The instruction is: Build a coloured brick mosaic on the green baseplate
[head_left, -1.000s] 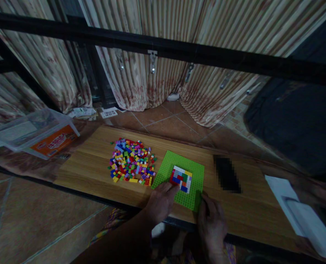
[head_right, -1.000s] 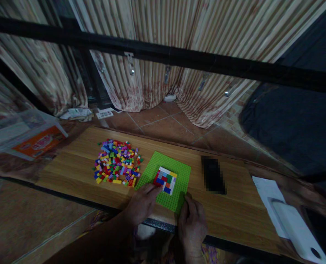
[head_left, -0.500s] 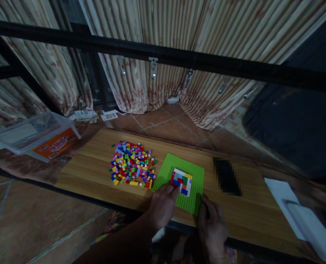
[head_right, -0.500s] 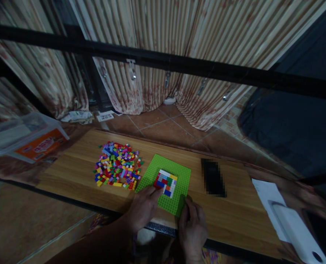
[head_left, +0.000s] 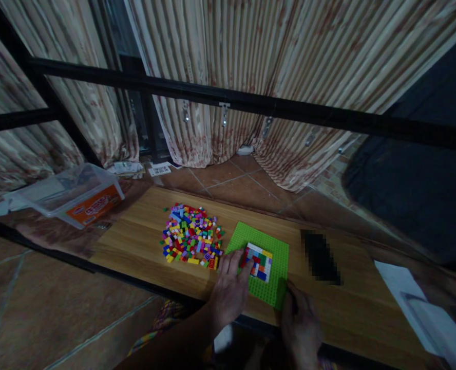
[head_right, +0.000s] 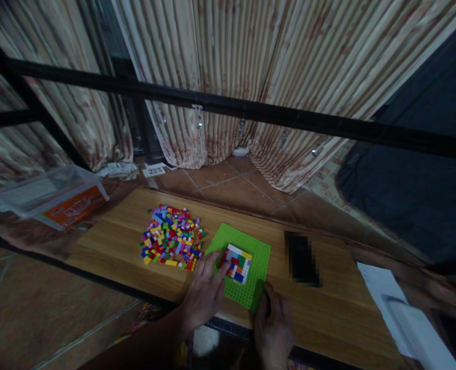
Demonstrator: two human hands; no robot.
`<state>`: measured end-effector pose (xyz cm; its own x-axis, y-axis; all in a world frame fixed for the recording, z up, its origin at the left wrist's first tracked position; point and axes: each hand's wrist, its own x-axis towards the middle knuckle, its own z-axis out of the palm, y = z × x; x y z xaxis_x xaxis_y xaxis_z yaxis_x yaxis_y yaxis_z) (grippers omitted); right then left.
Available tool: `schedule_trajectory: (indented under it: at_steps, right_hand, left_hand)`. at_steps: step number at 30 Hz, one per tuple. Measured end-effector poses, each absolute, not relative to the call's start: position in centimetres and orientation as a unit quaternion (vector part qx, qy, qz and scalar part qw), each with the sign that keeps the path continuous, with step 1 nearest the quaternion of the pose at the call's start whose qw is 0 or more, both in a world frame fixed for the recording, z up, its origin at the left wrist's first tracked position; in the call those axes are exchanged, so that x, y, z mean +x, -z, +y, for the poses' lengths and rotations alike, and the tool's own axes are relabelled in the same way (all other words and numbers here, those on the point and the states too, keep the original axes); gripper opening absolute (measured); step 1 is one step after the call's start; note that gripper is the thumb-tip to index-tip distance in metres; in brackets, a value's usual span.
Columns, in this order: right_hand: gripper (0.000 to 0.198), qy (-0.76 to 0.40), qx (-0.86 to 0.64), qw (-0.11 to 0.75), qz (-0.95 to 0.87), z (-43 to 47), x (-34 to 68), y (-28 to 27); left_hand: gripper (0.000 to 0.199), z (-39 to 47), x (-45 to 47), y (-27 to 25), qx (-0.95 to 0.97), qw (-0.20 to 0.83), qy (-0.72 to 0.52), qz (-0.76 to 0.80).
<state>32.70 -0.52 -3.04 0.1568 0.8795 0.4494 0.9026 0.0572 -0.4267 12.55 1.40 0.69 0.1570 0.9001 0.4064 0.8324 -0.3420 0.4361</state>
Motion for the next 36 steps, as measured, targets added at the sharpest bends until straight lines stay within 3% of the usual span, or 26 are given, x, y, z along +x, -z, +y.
schedule_trajectory:
  at_steps: [4,16,26,28,32,36]
  right_hand:
    - [0.05,0.027,-0.689,0.32,-0.65,-0.5,32.8,3.3]
    - [0.053,0.059,-0.702,0.316,-0.636,-0.1,32.9,3.5]
    - [0.054,0.0,-0.734,0.357,-0.577,0.3,33.3,1.4]
    - [0.056,0.006,-0.721,0.375,-0.583,0.4,31.9,-0.2]
    - [0.044,-0.093,-0.618,0.394,-0.673,0.5,26.8,-2.5]
    - [0.034,-0.132,-0.549,0.35,-0.748,1.2,21.4,-2.4]
  left_hand:
    - [0.06,1.7,12.7,0.0,0.759,0.068,-0.281,0.584]
    - [0.05,1.1,13.0,-0.3,0.767,0.085,-0.252,0.583]
    - [0.053,-0.3,11.9,-0.7,0.767,0.152,-0.306,0.543]
    - [0.049,-0.9,11.0,-0.8,0.767,0.168,-0.33,0.524]
    - [0.037,-2.4,8.7,-0.5,0.731,0.167,-0.389,0.535]
    - [0.031,-3.1,5.3,0.2,0.692,0.128,-0.428,0.567]
